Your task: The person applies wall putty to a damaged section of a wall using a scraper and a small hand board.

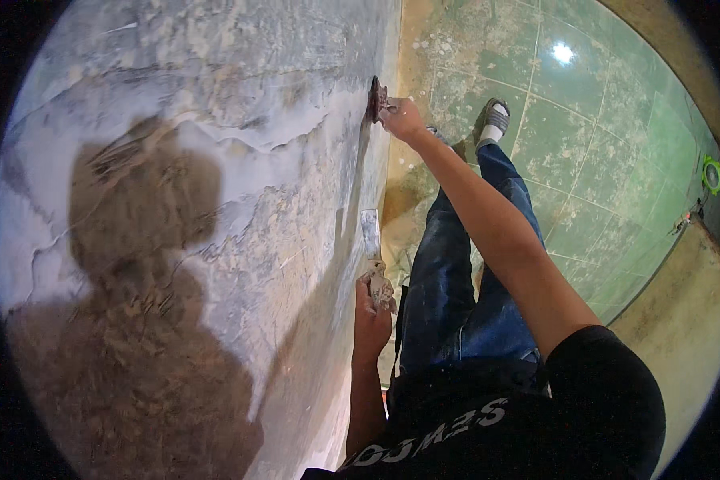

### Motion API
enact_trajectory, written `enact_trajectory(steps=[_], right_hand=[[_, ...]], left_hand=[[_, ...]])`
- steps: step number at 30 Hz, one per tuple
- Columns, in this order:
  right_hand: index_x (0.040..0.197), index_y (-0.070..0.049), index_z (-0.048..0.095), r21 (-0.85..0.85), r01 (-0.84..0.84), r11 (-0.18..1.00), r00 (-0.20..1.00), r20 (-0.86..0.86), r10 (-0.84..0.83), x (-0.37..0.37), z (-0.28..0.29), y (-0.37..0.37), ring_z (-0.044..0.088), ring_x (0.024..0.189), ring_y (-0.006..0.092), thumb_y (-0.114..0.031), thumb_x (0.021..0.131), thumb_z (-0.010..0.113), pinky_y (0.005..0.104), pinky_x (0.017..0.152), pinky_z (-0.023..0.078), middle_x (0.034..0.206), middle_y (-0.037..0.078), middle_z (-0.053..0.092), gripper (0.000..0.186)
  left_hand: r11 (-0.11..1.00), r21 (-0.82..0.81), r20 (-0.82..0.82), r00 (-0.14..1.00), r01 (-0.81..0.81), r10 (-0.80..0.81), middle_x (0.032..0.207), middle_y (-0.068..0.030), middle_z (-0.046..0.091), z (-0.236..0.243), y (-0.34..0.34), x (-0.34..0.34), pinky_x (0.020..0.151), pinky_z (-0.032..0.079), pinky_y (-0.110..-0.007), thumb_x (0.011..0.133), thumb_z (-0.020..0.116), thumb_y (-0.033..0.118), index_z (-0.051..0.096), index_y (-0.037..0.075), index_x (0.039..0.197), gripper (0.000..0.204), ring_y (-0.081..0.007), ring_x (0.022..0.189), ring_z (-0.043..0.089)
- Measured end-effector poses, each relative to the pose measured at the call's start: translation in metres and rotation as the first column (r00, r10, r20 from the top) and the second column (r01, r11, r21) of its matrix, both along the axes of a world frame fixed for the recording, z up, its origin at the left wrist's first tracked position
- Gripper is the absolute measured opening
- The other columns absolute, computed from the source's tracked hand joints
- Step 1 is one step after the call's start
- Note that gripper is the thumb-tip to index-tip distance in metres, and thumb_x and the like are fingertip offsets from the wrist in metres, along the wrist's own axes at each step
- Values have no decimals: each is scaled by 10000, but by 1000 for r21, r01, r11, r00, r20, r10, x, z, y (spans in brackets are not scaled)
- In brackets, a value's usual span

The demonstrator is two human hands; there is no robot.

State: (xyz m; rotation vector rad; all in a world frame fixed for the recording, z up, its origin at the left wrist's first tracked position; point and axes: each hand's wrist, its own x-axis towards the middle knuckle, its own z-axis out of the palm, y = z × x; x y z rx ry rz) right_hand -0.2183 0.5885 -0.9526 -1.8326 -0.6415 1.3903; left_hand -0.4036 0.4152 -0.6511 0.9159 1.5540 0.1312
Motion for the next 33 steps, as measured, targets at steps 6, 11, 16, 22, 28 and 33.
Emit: enact_trajectory(steps=[6, 11, 16, 22, 28, 33], right_hand=[[854, -1, 651, 93, 11, 996, 1000, -5, -11, -1, 52, -3, 624, 750, 405, -197, 731, 585, 431, 697, 494, 744, 244, 628, 241], [846, 18, 638, 56, -5, 998, 1000, -9, 5, -9, 123, -7, 624, 743, 395, -202, 725, 601, 427, 691, 492, 756, 239, 630, 254], [827, 21, 638, 96, 14, 995, 999, -35, -11, -18, 193, -15, 626, 716, 386, -201, 723, 603, 415, 676, 496, 733, 229, 628, 247], [796, 24, 638, 194, 42, 980, 998, -49, -33, -22, 268, -26, 625, 625, 333, -188, 733, 597, 377, 615, 492, 652, 209, 606, 225], [1041, 20, 640, 57, -146, 988, 987, -62, 149, -35, 375, -36, 624, 697, 146, -131, 832, 593, 311, 611, 547, 813, 57, 657, 262], [851, 25, 672, 116, 36, 993, 973, -230, -8, -45, 402, -47, 621, 595, 174, -166, 780, 629, 320, 588, 500, 678, 109, 656, 208]], left_hand=[[996, -38, 50, 996, -76, 77, 906, -47, 483, 50, 7, 11, 608, 428, -251, 933, 449, 80, 381, 9, 1227, 310, -95, 710, 463], [997, -9, 40, 996, -74, 74, 885, -39, 478, 90, 1, -1, 623, 424, -252, 928, 445, 59, 390, 15, 1237, 316, -97, 717, 457], [996, 89, 38, 999, -13, 10, 811, -8, 462, 132, -7, -17, 577, 397, -234, 940, 501, 145, 381, 0, 1211, 331, -75, 655, 442], [990, 138, 18, 1000, 8, -11, 856, -48, 492, 202, -9, -18, 656, 421, -276, 947, 484, 184, 423, -10, 1209, 332, -118, 715, 458], [976, 218, 30, 999, 3, -10, 851, -113, 524, 242, -30, -46, 675, 429, -308, 940, 503, 168, 413, -26, 1207, 343, -153, 740, 486], [950, 301, 42, 994, 82, -100, 816, -30, 475, 264, -34, -59, 628, 416, -267, 922, 470, 105, 398, 3, 1229, 332, -112, 687, 470]])
